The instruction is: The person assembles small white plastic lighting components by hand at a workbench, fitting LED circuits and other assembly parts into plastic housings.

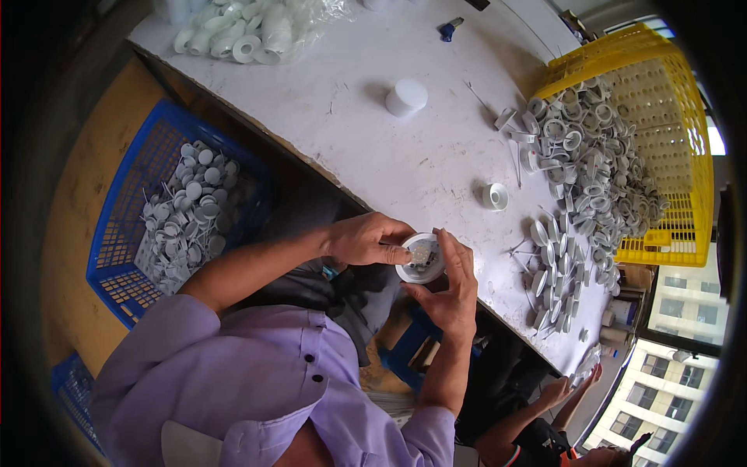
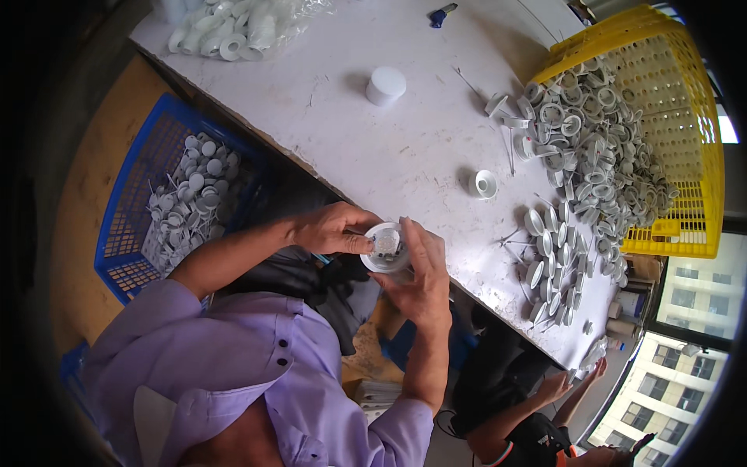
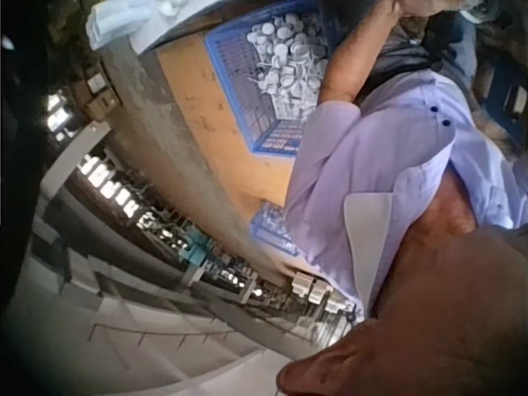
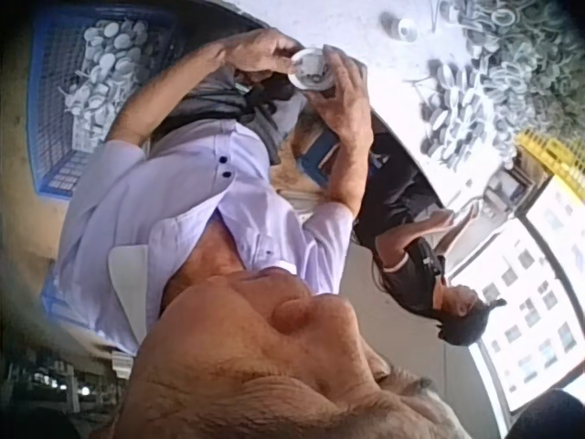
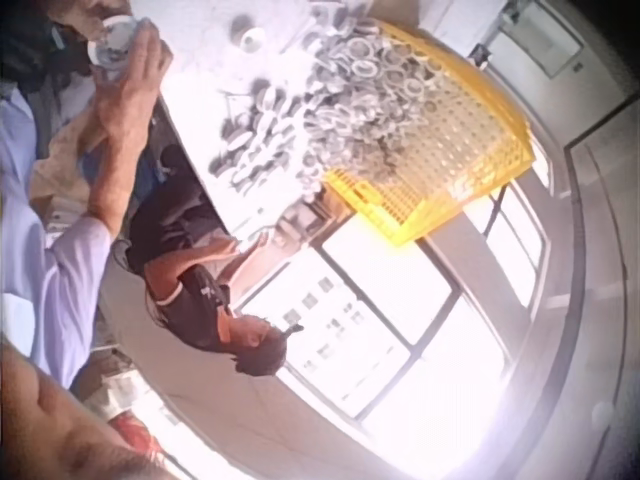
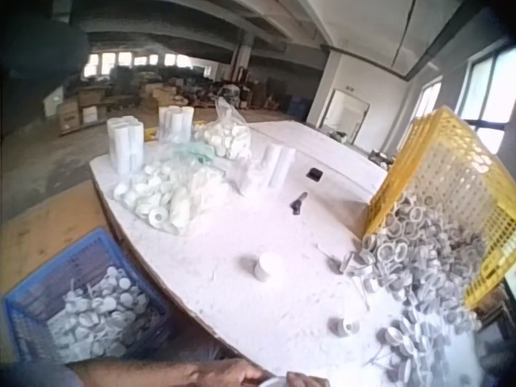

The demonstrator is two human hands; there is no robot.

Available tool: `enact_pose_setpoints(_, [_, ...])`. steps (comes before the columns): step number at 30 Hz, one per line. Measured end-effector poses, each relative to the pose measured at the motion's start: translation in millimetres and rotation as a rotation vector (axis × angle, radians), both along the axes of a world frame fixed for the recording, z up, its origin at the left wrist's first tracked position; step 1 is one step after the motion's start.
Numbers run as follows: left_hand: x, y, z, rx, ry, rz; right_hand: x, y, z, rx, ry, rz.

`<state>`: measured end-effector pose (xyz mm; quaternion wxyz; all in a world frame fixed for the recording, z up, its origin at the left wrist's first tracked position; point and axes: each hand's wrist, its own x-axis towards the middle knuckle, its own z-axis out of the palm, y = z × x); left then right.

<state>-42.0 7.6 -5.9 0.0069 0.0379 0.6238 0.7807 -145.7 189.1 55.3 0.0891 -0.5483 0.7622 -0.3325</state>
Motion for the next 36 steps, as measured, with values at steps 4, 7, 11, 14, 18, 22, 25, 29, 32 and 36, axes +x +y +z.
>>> enact_pose_setpoints(4, [0,-8,-5,-0.027,-0.075,-0.165,1,-3,8,0.083,0.018,0.02])
enact_pose_setpoints(7, [1,-11,10,-0.16,-0.152,-0.172,3,-6,9,0.139,0.121,0.066])
enact_pose_setpoints(11, [4,3,6,-0.41,-0.21,0.004,8,-8,6,0.205,0.257,0.132])
enact_pose_setpoints(14, [7,11,-5,-0.415,-0.167,0.095,9,-9,4,0.22,0.295,0.147])
enact_pose_setpoints(18, [9,16,-11,-0.462,-0.137,0.138,10,-8,1,0.213,0.32,0.175])
enact_pose_setpoints(22, [11,24,-12,-0.537,-0.132,0.2,13,-9,1,0.2,0.322,0.174])
enact_pose_setpoints(25, [11,31,-12,-0.588,-0.126,0.272,13,-8,0,0.2,0.293,0.166])
enact_pose_setpoints(29, [11,42,-19,-0.641,-0.116,0.371,15,-5,0,0.214,0.281,0.136])
enact_pose_setpoints(32, [11,43,-26,-0.607,-0.107,0.378,16,-5,1,0.221,0.265,0.138])
enact_pose_setpoints(36, [8,43,-30,-0.496,-0.067,0.377,12,-4,-4,0.194,0.204,0.124])
